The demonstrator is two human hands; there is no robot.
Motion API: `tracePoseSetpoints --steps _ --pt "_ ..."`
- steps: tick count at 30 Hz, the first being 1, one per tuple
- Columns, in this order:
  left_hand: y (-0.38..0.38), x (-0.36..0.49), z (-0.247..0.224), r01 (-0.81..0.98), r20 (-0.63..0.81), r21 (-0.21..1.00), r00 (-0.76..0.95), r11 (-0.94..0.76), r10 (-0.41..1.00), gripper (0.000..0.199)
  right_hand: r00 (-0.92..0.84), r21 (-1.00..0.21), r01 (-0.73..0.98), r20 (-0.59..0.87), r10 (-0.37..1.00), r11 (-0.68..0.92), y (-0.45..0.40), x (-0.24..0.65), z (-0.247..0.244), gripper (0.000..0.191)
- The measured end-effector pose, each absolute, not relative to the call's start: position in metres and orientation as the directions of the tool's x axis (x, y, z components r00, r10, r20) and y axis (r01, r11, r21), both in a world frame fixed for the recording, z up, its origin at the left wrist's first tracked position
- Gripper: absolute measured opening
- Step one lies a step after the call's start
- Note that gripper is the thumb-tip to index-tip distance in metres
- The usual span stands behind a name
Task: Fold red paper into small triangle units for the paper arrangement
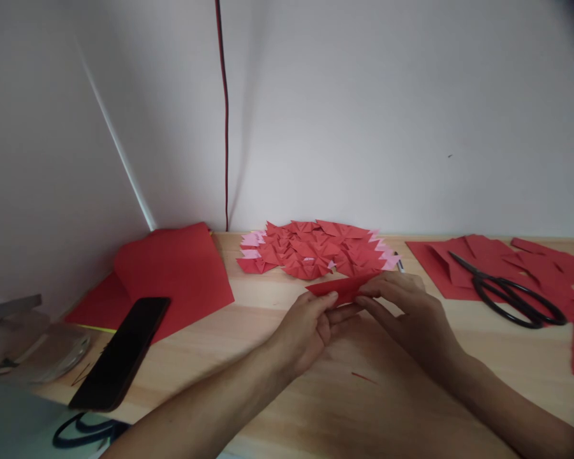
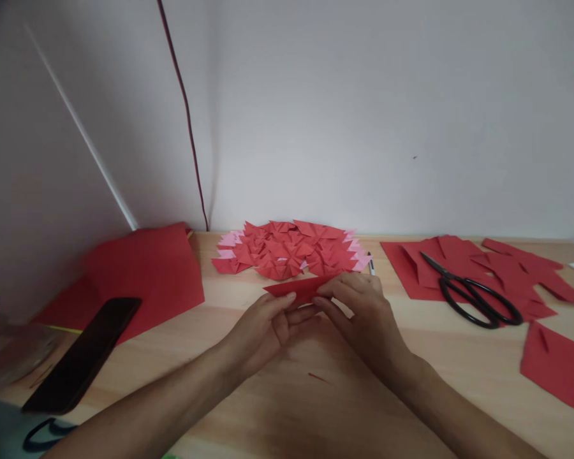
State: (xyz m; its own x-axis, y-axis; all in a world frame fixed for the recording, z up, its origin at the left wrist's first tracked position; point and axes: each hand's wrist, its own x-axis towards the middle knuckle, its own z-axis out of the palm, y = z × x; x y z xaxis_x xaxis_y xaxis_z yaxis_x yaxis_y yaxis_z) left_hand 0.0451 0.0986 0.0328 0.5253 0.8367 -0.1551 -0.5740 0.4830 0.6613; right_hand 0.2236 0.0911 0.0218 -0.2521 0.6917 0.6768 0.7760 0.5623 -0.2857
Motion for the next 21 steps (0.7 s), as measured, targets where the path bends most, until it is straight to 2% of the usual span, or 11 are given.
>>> tracePoseSetpoints --steps 5,10,17,21 --pt "0.098 0.045 0.0315 -0.527 -0.163 0.699 0.542 0.484 0.825 0.028 -0.218 -0.333 0.797 0.619 0.754 0.504 0.0903 0.2246 0.0238 0.01" --pt "0.0978 0.0439 0.0323 -0.475 -0.192 0.712 0.576 0.517 0.794 0.031 -0.208 -0.337 0.798 0.623 0.754 0.499 0.0918 0.2275 0.0249 0.008" --pt "0.0962 0.0464 0.0302 -0.455 -0.24 0.719 0.547 0.525 0.802 0.027 -0.177 -0.593 0.686 0.426 0.887 0.422 0.0939 0.2287 0.0304 0.014" --pt "0.0953 0.0471 0.0275 -0.432 -0.23 0.748 0.543 0.504 0.808 0.032 -0.183 -0.644 0.655 0.373 0.909 0.396 0.0934 0.2292 0.0319 0.015"
